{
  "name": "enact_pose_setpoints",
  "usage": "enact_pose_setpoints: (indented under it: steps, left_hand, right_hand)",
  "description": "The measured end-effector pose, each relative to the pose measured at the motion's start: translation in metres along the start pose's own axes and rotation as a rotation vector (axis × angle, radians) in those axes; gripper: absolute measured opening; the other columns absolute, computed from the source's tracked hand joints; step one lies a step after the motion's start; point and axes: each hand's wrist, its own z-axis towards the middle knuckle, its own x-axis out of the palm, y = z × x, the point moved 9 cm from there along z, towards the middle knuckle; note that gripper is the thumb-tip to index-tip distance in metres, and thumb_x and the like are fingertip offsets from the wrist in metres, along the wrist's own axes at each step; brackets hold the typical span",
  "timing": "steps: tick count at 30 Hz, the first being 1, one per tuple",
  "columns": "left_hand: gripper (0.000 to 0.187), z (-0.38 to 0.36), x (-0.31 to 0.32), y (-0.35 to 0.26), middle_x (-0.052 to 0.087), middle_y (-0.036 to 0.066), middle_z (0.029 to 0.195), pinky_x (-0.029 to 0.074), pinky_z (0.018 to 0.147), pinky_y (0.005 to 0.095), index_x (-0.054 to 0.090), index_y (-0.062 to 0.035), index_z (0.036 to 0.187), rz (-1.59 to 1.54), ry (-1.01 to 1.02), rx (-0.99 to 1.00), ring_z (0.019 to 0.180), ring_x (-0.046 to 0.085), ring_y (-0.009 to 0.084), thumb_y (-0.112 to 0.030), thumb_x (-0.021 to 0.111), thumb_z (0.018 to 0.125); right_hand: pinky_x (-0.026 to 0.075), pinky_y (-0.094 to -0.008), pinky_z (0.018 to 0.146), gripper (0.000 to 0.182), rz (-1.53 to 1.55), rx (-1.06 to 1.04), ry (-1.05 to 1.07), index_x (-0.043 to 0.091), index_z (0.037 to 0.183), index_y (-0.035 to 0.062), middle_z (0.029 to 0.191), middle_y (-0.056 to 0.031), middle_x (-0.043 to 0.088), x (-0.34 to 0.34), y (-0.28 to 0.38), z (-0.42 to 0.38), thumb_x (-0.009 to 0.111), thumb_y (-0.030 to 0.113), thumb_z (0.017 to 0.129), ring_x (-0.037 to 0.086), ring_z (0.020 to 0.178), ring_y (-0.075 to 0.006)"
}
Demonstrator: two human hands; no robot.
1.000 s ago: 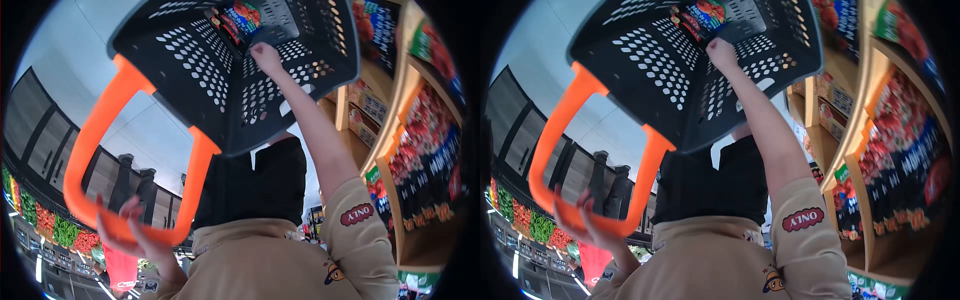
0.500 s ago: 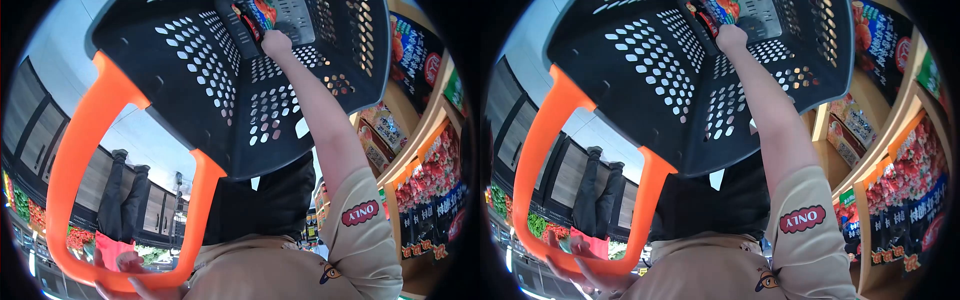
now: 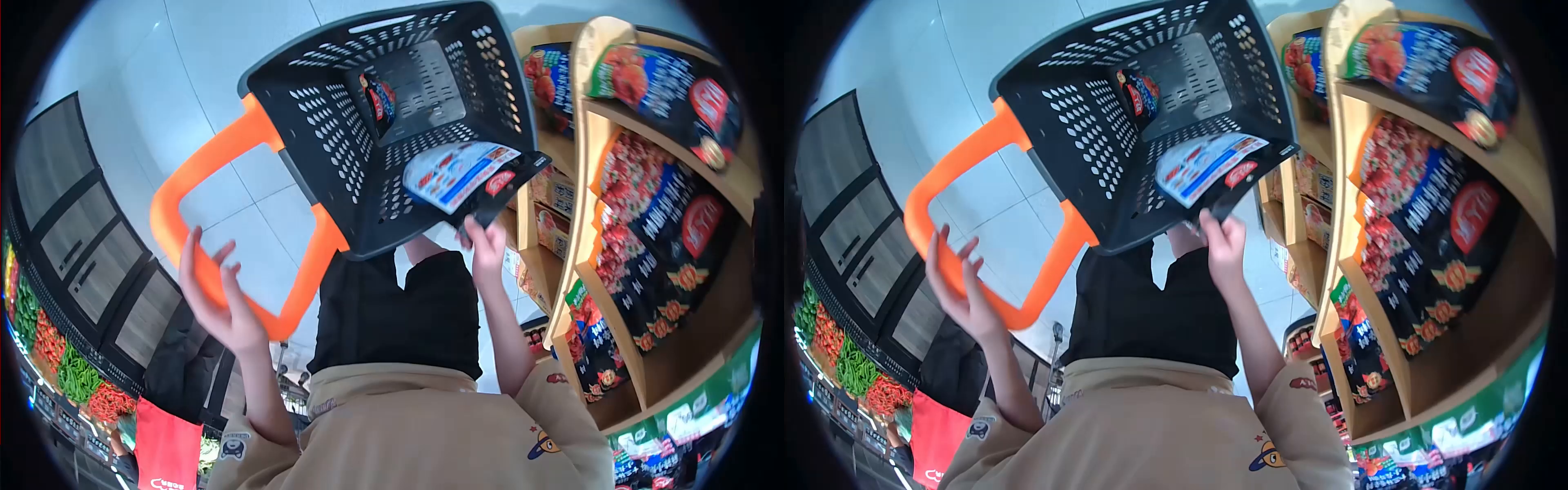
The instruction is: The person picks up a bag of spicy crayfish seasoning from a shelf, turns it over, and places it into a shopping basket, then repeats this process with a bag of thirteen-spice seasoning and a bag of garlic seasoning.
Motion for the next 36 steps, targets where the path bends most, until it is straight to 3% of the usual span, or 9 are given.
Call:
enact_pose_setpoints:
  steps: [6, 11, 14, 20, 21, 23, 26, 31, 36]
  left_hand:
    - [0.058, -0.028, -0.015, -0.068, 0.028, 0.024, 0.127, 0.027, 0.095, 0.0448, 0.037, -0.0004, 0.123, 0.616, -0.270, 0.502, 0.120, 0.026, 0.0386, -0.011, 0.057, 0.069]
    - [0.076, -0.136, 0.064, -0.136, 0.029, 0.026, 0.129, 0.026, 0.095, 0.0464, 0.040, -0.0018, 0.121, -0.167, 0.663, 0.693, 0.117, 0.030, 0.0415, -0.029, 0.068, 0.055]
    - [0.069, -0.206, 0.095, -0.159, 0.045, 0.013, 0.122, 0.034, 0.092, 0.0415, 0.046, -0.0091, 0.118, 0.023, 0.784, 0.952, 0.111, 0.045, 0.0284, -0.018, 0.067, 0.053]
    - [0.025, -0.213, 0.126, -0.167, 0.058, 0.011, 0.062, 0.041, 0.058, 0.0291, 0.055, 0.0035, 0.078, -0.356, 0.831, 0.391, 0.057, 0.054, 0.0229, -0.018, 0.045, 0.087]
    - [0.025, -0.220, 0.127, -0.174, 0.058, 0.011, 0.062, 0.041, 0.058, 0.0291, 0.055, 0.0035, 0.078, -0.354, 0.847, 0.402, 0.057, 0.054, 0.0229, -0.018, 0.045, 0.087]
    - [0.029, -0.225, 0.145, -0.160, 0.059, 0.005, 0.091, 0.043, 0.072, 0.0266, 0.052, 0.0015, 0.096, -0.761, 0.950, -0.326, 0.078, 0.055, 0.0133, -0.026, 0.044, 0.088]
    - [0.038, -0.239, 0.147, -0.184, 0.054, 0.009, 0.109, 0.042, 0.085, 0.0325, 0.042, -0.0017, 0.114, -0.867, 1.161, -0.400, 0.097, 0.054, 0.0187, -0.029, 0.046, 0.087]
    - [0.045, -0.268, 0.140, -0.208, 0.055, 0.009, 0.109, 0.041, 0.086, 0.0306, 0.045, -0.0013, 0.113, -0.846, 1.335, -0.470, 0.096, 0.054, 0.0164, -0.038, 0.042, 0.088]
    - [0.051, -0.282, 0.141, -0.216, 0.055, 0.009, 0.110, 0.040, 0.085, 0.0278, 0.046, 0.0003, 0.114, -0.853, 1.424, -0.453, 0.096, 0.054, 0.0150, -0.043, 0.038, 0.088]
  right_hand:
    - [0.034, -0.0201, 0.048, 0.018, 0.271, 0.040, 0.076, 0.056, 0.069, -0.0015, 0.062, -0.0047, 0.056, -0.008, 0.070, -0.118, 0.047, 0.009, 0.081, 0.045, 0.051, -0.0067]
    - [0.036, -0.0216, 0.045, 0.015, 0.233, -0.018, 0.125, 0.054, 0.080, -0.0039, 0.064, -0.0089, 0.056, -0.023, 0.128, -0.193, 0.046, 0.009, 0.079, 0.047, 0.049, -0.0097]
    - [0.036, -0.0206, 0.046, 0.018, 0.272, -0.132, 0.260, 0.054, 0.083, -0.0042, 0.066, -0.0085, 0.057, -0.019, 0.163, -0.239, 0.047, 0.012, 0.081, 0.047, 0.049, -0.0093]
    - [0.040, -0.0246, 0.067, 0.031, 0.223, -0.637, 0.234, 0.048, 0.103, -0.0037, 0.087, -0.0089, 0.054, -0.051, 0.227, -0.298, 0.042, 0.022, 0.086, 0.051, 0.075, -0.0140]
    - [0.039, -0.0237, 0.069, 0.026, 0.171, -0.699, 0.101, 0.050, 0.101, -0.0023, 0.088, -0.0074, 0.053, -0.068, 0.232, -0.309, 0.047, 0.017, 0.084, 0.051, 0.076, -0.0129]
    - [0.039, -0.0263, 0.073, 0.027, -0.049, -0.779, -0.355, 0.049, 0.104, -0.0006, 0.091, -0.0074, 0.052, -0.116, 0.227, -0.325, 0.052, 0.013, 0.080, 0.051, 0.079, -0.0148]
    - [0.041, -0.0250, 0.076, 0.030, -0.407, -0.857, -0.768, 0.047, 0.108, 0.0012, 0.102, -0.0081, 0.049, -0.164, 0.212, -0.352, 0.053, 0.008, 0.079, 0.051, 0.087, -0.0134]
    - [0.040, -0.0293, 0.086, 0.048, 0.133, -0.301, -0.318, 0.034, 0.120, -0.0006, 0.113, -0.0101, 0.047, -0.171, 0.112, -0.314, 0.058, 0.008, 0.079, 0.050, 0.100, -0.0158]
    - [0.042, -0.0299, 0.083, 0.041, 0.571, -0.395, -0.136, 0.042, 0.114, 0.0010, 0.108, -0.0091, 0.053, -0.151, 0.091, -0.320, 0.059, 0.008, 0.077, 0.052, 0.098, -0.0158]
